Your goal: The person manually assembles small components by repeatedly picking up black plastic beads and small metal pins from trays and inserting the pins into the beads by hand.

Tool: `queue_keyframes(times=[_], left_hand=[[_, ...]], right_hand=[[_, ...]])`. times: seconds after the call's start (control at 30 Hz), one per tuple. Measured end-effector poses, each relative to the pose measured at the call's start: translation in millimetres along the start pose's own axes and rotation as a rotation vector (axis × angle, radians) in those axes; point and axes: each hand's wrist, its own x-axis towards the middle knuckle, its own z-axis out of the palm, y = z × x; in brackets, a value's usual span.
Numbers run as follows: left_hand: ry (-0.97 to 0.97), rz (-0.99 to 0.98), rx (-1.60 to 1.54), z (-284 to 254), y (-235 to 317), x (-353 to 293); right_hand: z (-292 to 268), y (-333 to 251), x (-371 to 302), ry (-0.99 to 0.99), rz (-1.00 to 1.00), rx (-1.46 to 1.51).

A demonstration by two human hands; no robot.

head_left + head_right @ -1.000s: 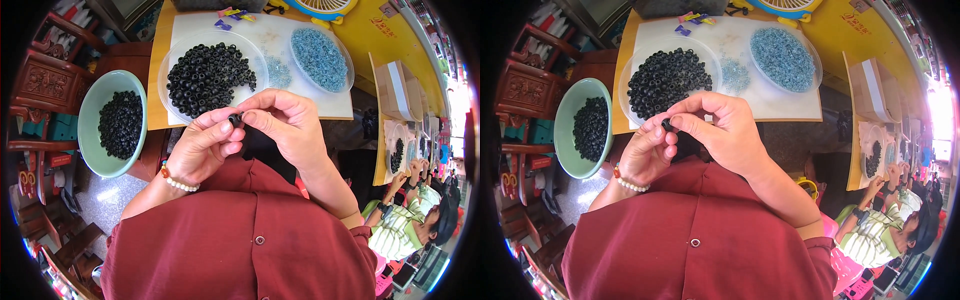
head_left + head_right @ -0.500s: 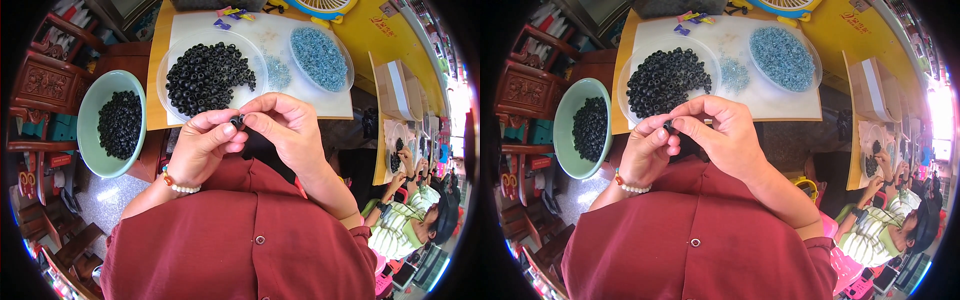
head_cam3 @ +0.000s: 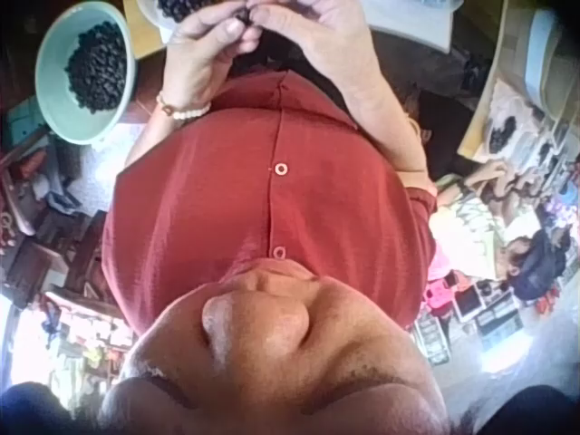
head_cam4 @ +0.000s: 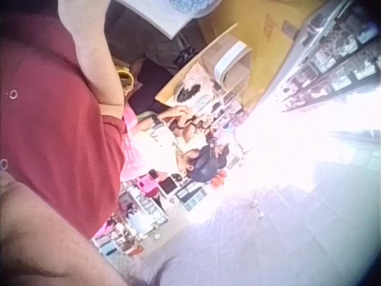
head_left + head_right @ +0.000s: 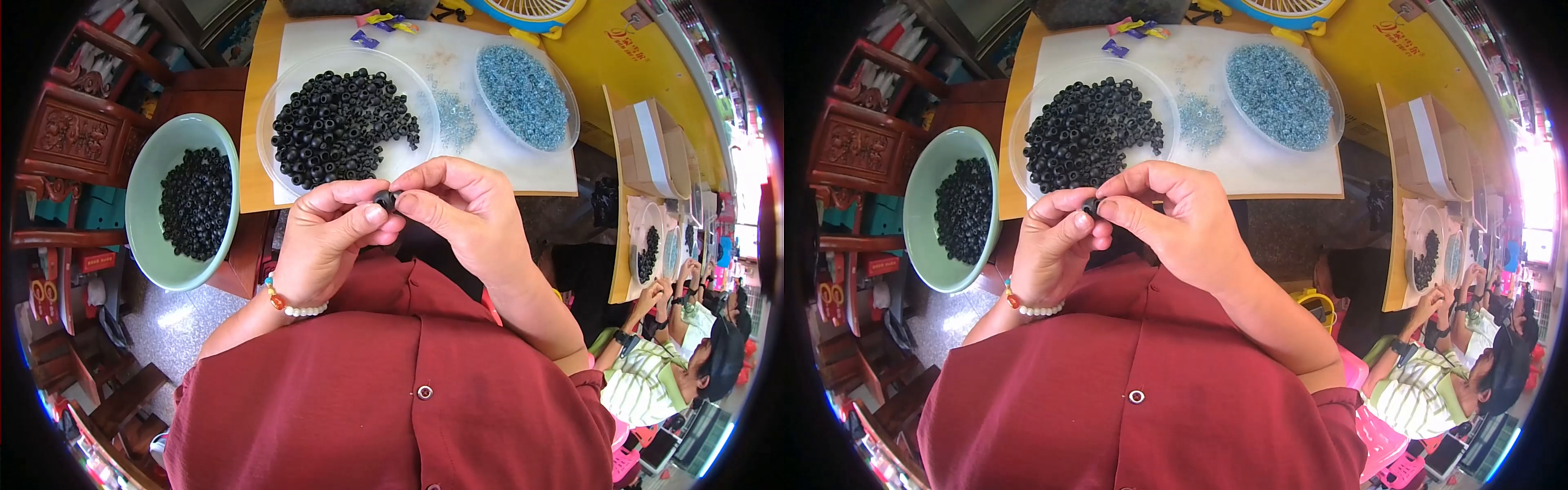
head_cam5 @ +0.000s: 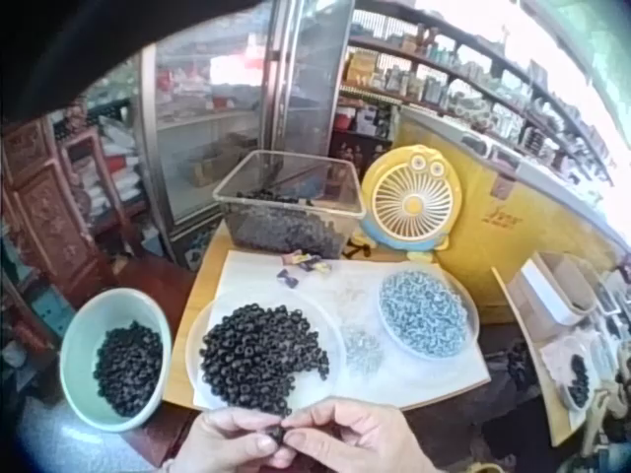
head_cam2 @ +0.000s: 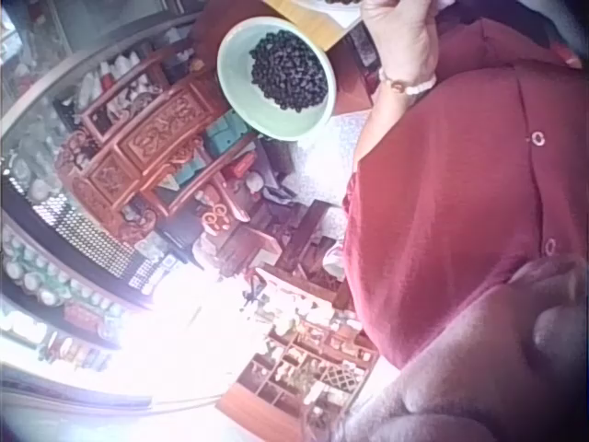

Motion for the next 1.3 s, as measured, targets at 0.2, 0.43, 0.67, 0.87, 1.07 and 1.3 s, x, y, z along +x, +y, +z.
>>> queue_keyframes(times=[0.2,0.43,0.67,0.87,1.07,1.3], left_hand=[[-0.088,0.030,0.073,-3.0,1.6,2.9],[-0.180,0.386,0.501,-5.6,-0.3,8.9],[-0.291,0.419,0.538,1.4,2.3,6.9],[-0.210,0.364,0.618,-5.8,4.2,0.5],[0.127,0.461,0.998,-28.5,53.3,-7.6],[0.673,0.433,1.349,-118.0,119.4,-57.1]], right_hand=[[-16.9,12.4,6.6,-0.120,0.219,0.288],[-19.3,24.4,8.6,-0.283,0.456,0.616],[-18.9,35.0,-0.2,-0.247,0.469,0.620],[-7.8,35.3,-5.1,-0.196,0.428,0.606],[-13.9,31.0,-3.3,-0.122,0.342,0.242],[-108.6,71.6,6.5,0.537,-0.106,-0.647]])
